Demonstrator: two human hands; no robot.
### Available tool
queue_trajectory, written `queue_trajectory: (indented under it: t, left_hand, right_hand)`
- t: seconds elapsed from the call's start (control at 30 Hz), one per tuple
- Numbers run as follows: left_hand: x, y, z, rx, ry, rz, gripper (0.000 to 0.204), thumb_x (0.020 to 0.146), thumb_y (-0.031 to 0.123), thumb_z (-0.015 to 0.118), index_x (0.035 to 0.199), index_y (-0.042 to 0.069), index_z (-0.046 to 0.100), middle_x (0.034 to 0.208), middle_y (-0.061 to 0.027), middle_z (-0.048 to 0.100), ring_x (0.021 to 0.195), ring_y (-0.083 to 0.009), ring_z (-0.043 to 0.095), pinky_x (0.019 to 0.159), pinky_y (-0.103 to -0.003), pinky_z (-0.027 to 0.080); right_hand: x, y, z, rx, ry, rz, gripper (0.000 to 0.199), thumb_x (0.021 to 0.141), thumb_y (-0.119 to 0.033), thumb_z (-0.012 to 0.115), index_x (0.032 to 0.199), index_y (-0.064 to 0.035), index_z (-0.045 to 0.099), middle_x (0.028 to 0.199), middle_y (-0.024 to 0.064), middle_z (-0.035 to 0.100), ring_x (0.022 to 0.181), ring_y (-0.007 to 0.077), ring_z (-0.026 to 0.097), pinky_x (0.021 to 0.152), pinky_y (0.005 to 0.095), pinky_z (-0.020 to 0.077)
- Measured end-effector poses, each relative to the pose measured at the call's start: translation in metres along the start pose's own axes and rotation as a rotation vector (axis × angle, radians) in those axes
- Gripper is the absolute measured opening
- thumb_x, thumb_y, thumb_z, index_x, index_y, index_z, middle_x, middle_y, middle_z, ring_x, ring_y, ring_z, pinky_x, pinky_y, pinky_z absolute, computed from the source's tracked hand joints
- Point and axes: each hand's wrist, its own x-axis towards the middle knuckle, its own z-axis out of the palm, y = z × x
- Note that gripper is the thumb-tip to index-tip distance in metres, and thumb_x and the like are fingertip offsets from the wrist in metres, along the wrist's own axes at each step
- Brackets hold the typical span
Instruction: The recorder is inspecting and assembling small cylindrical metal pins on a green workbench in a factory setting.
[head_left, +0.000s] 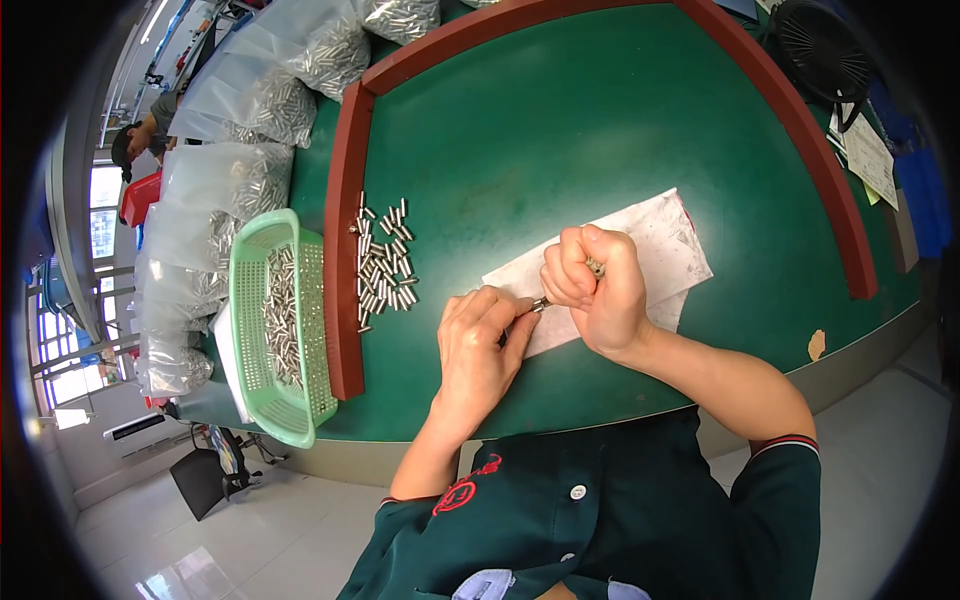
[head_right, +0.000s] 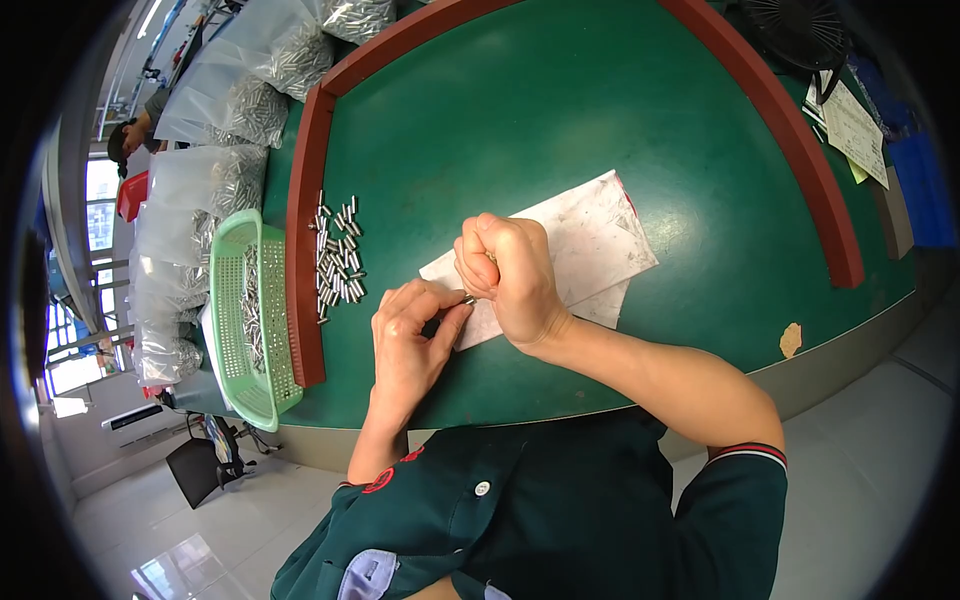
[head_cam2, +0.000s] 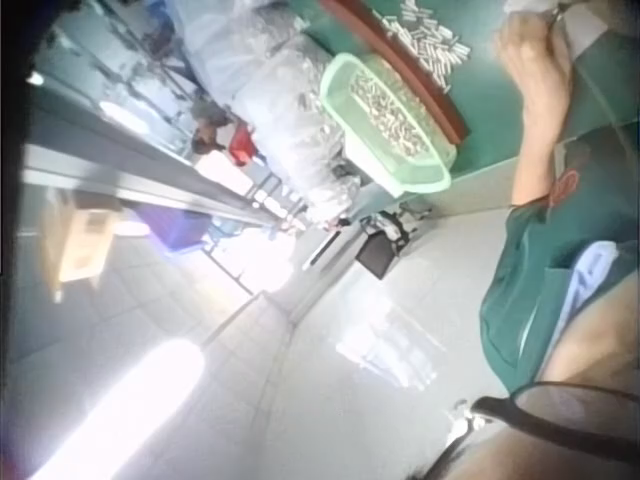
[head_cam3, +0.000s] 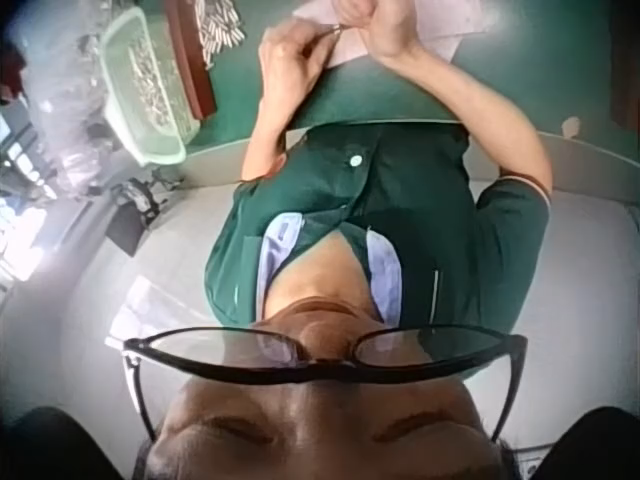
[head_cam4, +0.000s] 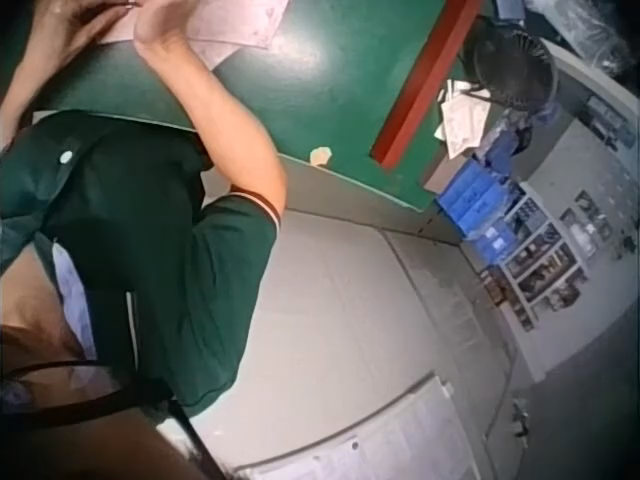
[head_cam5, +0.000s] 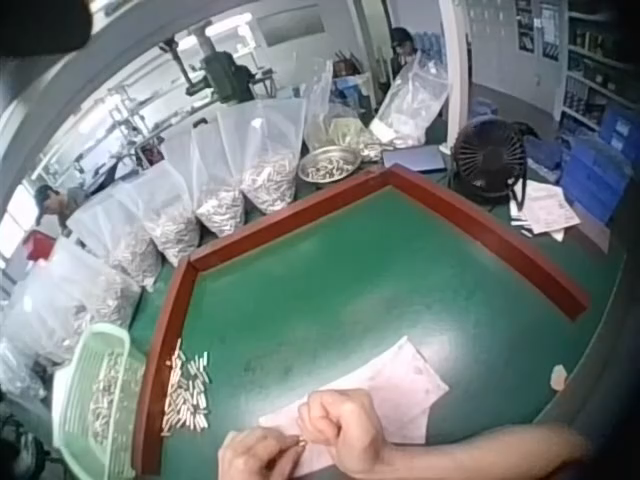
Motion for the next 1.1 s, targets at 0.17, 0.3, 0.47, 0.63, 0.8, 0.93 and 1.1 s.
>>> queue_trajectory:
  t: [0.17,0.3,0.47,0.63,0.8,0.93,1.1]
  left_hand:
    - [-0.001,-0.001,0.000,0.006,0.004,-0.004,0.011,0.065,0.004,0.068,0.075,0.005,0.062,0.066,-0.0041,0.055,0.058,-0.0203,0.050,0.058,-0.030,0.037]
    - [-0.001,-0.001,0.000,0.007,0.002,-0.006,0.011,0.065,0.005,0.068,0.075,0.005,0.062,0.065,-0.0041,0.055,0.058,-0.0202,0.050,0.058,-0.030,0.037]
    - [-0.001,-0.001,-0.001,0.003,0.007,-0.013,0.011,0.065,0.005,0.068,0.075,0.005,0.062,0.065,-0.0043,0.055,0.058,-0.0204,0.050,0.058,-0.030,0.037]
    - [-0.001,0.001,0.000,0.007,0.001,-0.023,0.010,0.065,0.004,0.067,0.073,0.005,0.062,0.065,-0.0050,0.054,0.058,-0.0223,0.049,0.057,-0.031,0.037]
    - [0.000,0.000,0.002,-0.018,0.003,-0.016,0.009,0.065,0.004,0.066,0.072,0.003,0.060,0.066,-0.0058,0.053,0.058,-0.0238,0.050,0.056,-0.032,0.036]
    - [-0.002,0.003,0.000,0.113,0.032,0.066,0.011,0.065,0.002,0.065,0.075,0.004,0.060,0.067,-0.0050,0.052,0.059,-0.0233,0.047,0.055,-0.033,0.035]
    - [0.004,0.009,-0.005,0.259,-0.103,0.162,0.013,0.064,0.004,0.062,0.073,0.005,0.052,0.070,-0.0072,0.044,0.063,-0.0234,0.045,0.056,-0.034,0.034]
  right_hand:
    - [0.001,0.001,0.000,0.010,0.003,-0.006,0.040,0.086,-0.029,0.030,0.050,-0.0110,0.027,0.043,-0.0020,0.025,0.040,0.0075,0.017,0.040,0.0243,0.0169]
    - [0.000,0.002,0.000,-0.015,-0.011,-0.016,0.040,0.086,-0.029,0.030,0.050,-0.0109,0.027,0.043,-0.0022,0.025,0.040,0.0074,0.017,0.040,0.0242,0.0166]
    - [-0.001,0.001,0.003,-0.036,0.005,-0.023,0.041,0.087,-0.029,0.029,0.051,-0.0104,0.026,0.043,-0.0022,0.024,0.041,0.0072,0.017,0.040,0.0240,0.0163]
    - [-0.001,0.000,0.004,-0.024,0.022,-0.003,0.036,0.082,-0.019,0.032,0.048,-0.0080,0.026,0.044,-0.0009,0.025,0.044,0.0080,0.023,0.041,0.0250,0.0199]
    - [-0.004,0.006,0.005,-0.199,-0.003,-0.078,0.038,0.085,-0.023,0.033,0.050,-0.0080,0.028,0.045,-0.0011,0.027,0.044,0.0076,0.022,0.042,0.0249,0.0196]
    - [-0.006,0.006,0.008,-0.265,0.009,-0.094,0.035,0.083,-0.020,0.033,0.051,-0.0064,0.028,0.047,-0.0006,0.028,0.046,0.0074,0.024,0.042,0.0252,0.0213]
    - [-0.004,0.005,0.004,-0.170,-0.018,-0.079,0.039,0.086,-0.024,0.032,0.050,-0.0089,0.028,0.044,-0.0009,0.026,0.041,0.0079,0.019,0.041,0.0250,0.0181]
